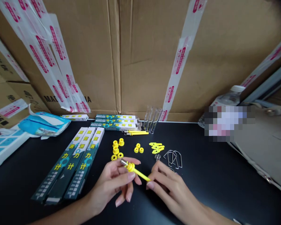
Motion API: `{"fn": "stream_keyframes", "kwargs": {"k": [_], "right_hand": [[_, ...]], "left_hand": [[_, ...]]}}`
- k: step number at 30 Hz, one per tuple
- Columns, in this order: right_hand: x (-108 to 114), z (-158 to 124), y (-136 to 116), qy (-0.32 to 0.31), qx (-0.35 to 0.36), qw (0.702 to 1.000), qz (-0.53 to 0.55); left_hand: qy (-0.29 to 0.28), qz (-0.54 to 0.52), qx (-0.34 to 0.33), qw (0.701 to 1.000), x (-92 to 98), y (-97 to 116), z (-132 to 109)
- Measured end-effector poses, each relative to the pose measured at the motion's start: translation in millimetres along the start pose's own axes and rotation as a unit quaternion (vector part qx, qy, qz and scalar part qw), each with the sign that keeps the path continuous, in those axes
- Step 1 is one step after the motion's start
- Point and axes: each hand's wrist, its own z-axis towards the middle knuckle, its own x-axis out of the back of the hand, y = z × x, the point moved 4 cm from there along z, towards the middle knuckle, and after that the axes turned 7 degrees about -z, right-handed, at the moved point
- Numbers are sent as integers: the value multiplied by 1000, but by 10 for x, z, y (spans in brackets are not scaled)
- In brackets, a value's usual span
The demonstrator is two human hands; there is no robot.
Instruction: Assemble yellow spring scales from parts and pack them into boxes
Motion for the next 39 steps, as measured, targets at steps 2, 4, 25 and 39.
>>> {"fn": "stream_keyframes", "kwargs": {"k": [2,4,25,39], "right_hand": [[-30,-14,-30,-32,13,999,10],[-60,-23,-53,-54,25,998,10],[-104,-35,-99,-67,89,994,4],[203,32,180,123,105,977,-139]], "left_hand": [[20,30,0,999,15,-23,16],[36,58,-1,998,24,-45,27],[103,179,-120,971,34,66,-20],[81,192,-54,976,90,-32,35]]}}
